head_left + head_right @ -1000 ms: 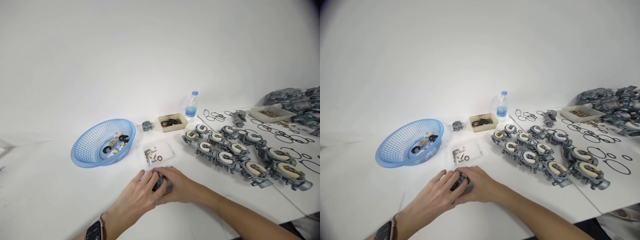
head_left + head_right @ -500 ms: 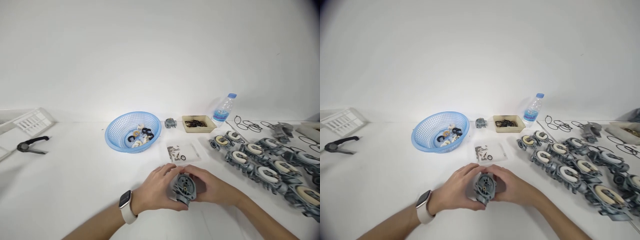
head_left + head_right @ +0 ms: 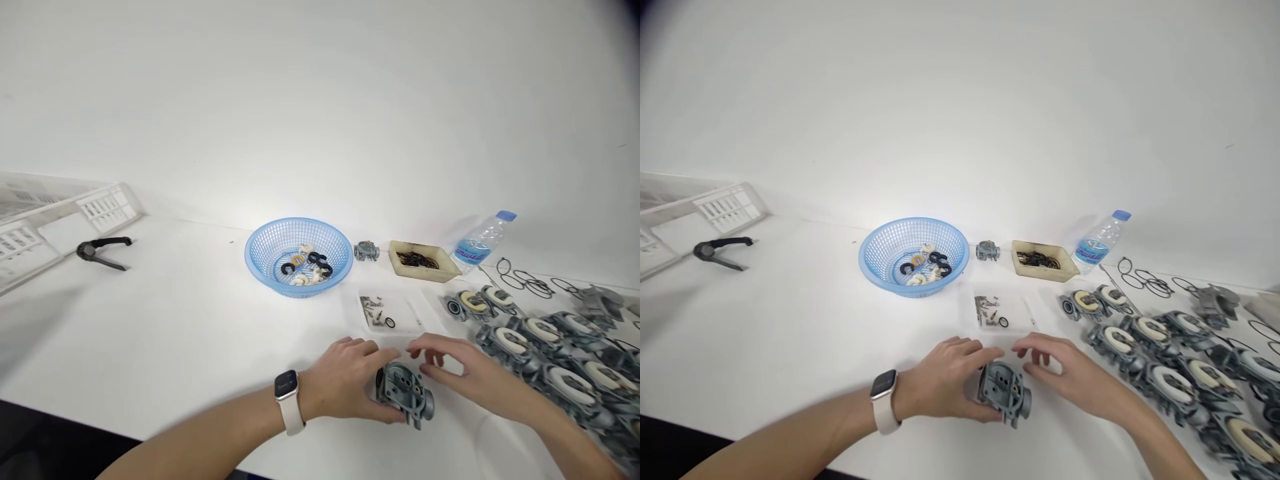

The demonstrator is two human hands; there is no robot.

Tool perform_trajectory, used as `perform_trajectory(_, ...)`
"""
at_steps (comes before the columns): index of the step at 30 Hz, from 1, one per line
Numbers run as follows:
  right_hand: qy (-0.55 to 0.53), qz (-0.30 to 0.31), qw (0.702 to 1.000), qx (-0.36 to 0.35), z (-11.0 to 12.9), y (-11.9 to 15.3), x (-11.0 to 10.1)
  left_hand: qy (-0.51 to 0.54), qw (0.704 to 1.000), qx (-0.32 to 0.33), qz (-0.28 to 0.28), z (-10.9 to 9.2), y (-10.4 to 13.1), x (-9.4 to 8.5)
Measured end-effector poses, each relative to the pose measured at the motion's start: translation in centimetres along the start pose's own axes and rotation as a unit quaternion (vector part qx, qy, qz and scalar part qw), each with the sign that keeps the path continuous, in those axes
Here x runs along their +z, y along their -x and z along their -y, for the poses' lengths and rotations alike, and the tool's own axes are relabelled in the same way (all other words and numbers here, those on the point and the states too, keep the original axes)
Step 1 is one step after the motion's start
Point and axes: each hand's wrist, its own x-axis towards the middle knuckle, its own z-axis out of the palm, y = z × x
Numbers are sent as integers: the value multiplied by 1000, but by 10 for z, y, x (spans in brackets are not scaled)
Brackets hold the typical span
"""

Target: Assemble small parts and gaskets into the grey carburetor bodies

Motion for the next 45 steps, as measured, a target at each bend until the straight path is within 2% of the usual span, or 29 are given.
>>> perform_trajectory(2,58,-38,998,0,13,-3,-16,-6,1000,1,-9,2,1,3)
perform_trajectory(4,105,-79,991,-30,37,-13,-33,-3,1000,0,-19,4,2,6)
perform_trajectory(6,133,-106,982,-84,68,-36,-45,-2,1000,3,-30,6,2,8)
perform_trajectory(8,161,-110,971,-138,101,-72,-49,-3,999,16,-30,8,1,9)
perform_trajectory(10,226,-77,958,-156,129,-119,-44,-6,999,33,-24,10,0,9)
perform_trajectory(11,274,-48,950,-140,140,-144,-39,-10,999,40,-22,12,-1,10)
perform_trajectory(13,303,-2,945,-124,154,-194,-25,-28,998,49,-20,14,-3,10)
perform_trajectory(16,329,110,932,-104,162,-253,0,-63,996,67,-18,16,-5,10)
perform_trajectory(19,347,196,913,-83,162,-285,21,-97,991,96,-19,17,-5,10)
perform_trajectory(24,362,234,900,-65,158,-298,36,-127,983,131,-32,18,-4,13)
perform_trajectory(31,315,251,911,-88,153,-288,31,-111,989,92,-32,19,-5,16)
perform_trajectory(41,292,241,925,-38,150,-288,44,-87,993,76,-14,16,-6,13)
perform_trajectory(45,294,229,927,-43,154,-287,48,-69,995,69,2,13,-4,7)
